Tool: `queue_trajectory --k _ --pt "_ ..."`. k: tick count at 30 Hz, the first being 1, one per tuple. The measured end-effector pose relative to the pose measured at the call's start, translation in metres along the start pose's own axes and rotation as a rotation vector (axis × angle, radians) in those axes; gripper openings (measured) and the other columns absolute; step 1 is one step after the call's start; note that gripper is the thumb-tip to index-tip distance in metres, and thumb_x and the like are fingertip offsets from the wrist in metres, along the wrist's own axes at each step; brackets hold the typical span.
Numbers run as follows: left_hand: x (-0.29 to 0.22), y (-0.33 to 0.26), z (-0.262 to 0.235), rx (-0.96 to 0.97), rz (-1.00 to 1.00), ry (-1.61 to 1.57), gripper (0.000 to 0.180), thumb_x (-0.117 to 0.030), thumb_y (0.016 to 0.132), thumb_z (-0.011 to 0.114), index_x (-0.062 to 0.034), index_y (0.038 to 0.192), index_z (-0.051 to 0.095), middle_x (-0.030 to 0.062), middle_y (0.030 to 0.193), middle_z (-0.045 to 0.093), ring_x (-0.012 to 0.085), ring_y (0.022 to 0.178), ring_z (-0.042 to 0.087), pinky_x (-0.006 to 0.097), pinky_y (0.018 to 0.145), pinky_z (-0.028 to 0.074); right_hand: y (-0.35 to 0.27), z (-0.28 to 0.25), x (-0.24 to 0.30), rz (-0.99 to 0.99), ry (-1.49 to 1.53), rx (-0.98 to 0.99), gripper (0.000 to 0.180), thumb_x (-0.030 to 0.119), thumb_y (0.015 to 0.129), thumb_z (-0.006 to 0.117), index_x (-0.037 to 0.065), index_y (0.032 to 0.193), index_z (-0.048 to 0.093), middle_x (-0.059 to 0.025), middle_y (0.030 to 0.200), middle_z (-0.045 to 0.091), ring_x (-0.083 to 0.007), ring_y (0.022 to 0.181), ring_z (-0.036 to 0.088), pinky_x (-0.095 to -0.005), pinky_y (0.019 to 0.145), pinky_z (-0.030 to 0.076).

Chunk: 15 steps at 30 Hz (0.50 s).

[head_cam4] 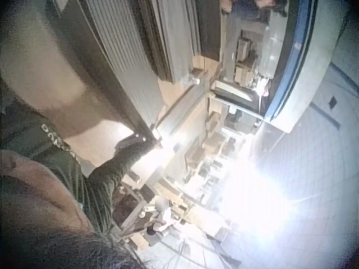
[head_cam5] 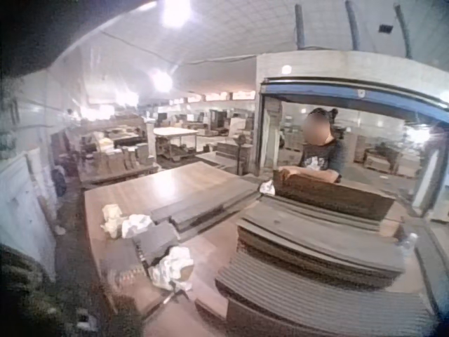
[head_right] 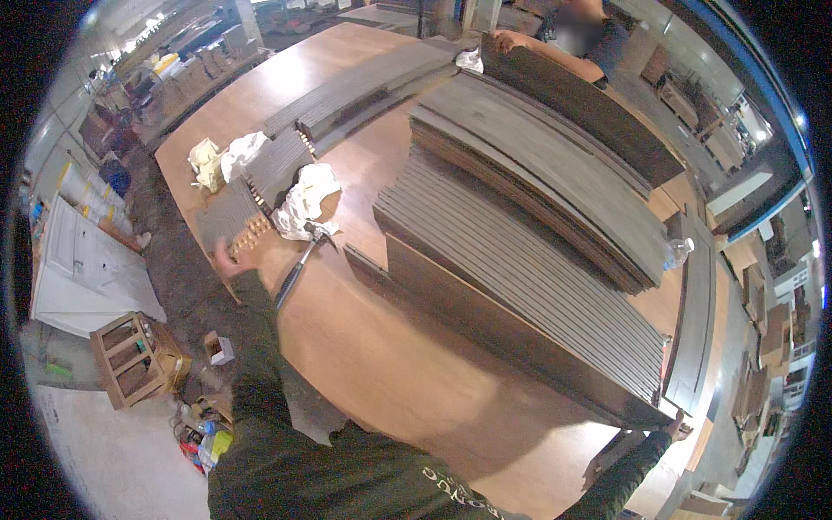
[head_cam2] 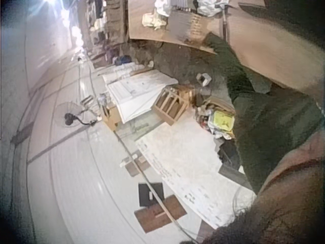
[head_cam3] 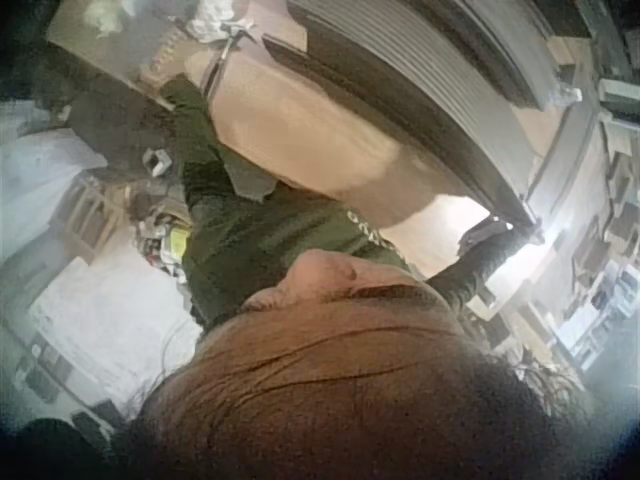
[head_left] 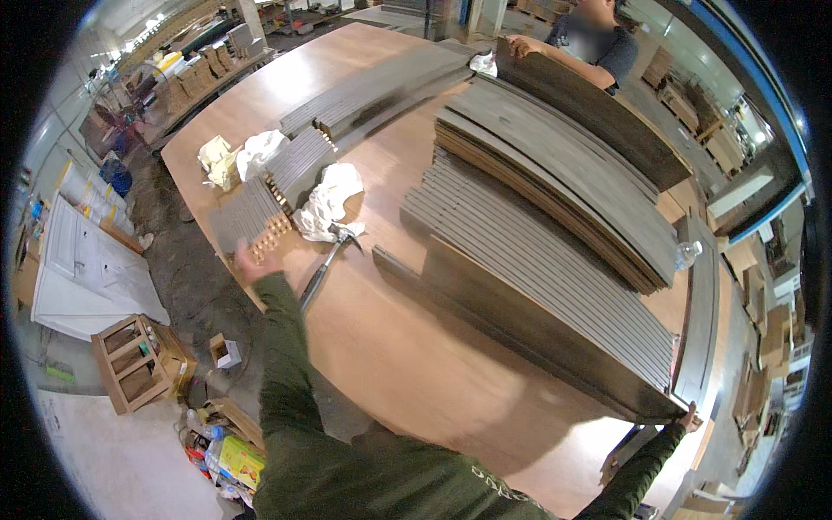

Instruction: The person organizes and stacks wooden door or cabinet panels on a large workbench, then uses a hammer to secure small wooden slats into the grooves of one of the panels.

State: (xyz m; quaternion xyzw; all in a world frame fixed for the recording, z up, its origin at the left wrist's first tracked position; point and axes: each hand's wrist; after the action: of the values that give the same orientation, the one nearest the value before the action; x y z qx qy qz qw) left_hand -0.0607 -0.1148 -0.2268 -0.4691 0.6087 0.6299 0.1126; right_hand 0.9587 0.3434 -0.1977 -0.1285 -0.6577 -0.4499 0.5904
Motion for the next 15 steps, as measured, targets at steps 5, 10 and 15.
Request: queue_trajectory --k 5,10,15 --pt "-0.004 0.079 -0.042 -0.023 -0.130 0.339 0.044 -0.019 0.079 0.058 -0.0004 0.118 0.048 0.0182 0.115 0.048 0.0317 0.103 0.049 0.038 0.088 0.040 -0.035 0.015 0.008 0.020 -0.089 -0.037 0.045 0.007 0.062 0.078 0.009 0.068 0.033 -0.0052 0.057 0.040 -0.0170 0.056 0.046 -0.0388 0.064 0.054" --pt "-0.007 0.074 0.057 0.482 -0.067 -0.020 0.046 -0.021 0.072 0.066 -0.0071 0.114 0.054 0.0124 0.102 0.056 0.0249 0.094 0.055 0.035 0.081 0.044 -0.019 0.022 0.015 0.002 0.023 -0.027 0.056 0.004 0.058 0.079 0.005 0.093 0.036 -0.0058 0.071 0.047 -0.0171 0.061 0.050 -0.0333 0.062 0.051" --pt "-0.005 0.062 0.110 0.503 0.028 0.345 0.038 -0.008 0.061 0.073 -0.0032 0.092 0.052 0.0149 0.090 0.053 0.0309 0.089 0.052 0.039 0.080 0.042 -0.031 0.023 0.020 0.022 0.065 -0.010 0.068 0.002 0.057 0.079 0.003 0.110 0.035 -0.0022 0.072 0.044 -0.0148 0.063 0.048 -0.0317 0.062 0.050"
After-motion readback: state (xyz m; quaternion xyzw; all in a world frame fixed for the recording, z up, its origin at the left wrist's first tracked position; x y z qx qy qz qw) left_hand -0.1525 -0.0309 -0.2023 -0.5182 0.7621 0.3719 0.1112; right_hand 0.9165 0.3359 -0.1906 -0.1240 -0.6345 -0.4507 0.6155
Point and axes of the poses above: each hand's wrist, its own y-axis towards the middle knuckle, its own z-axis out of the palm, x = y × z
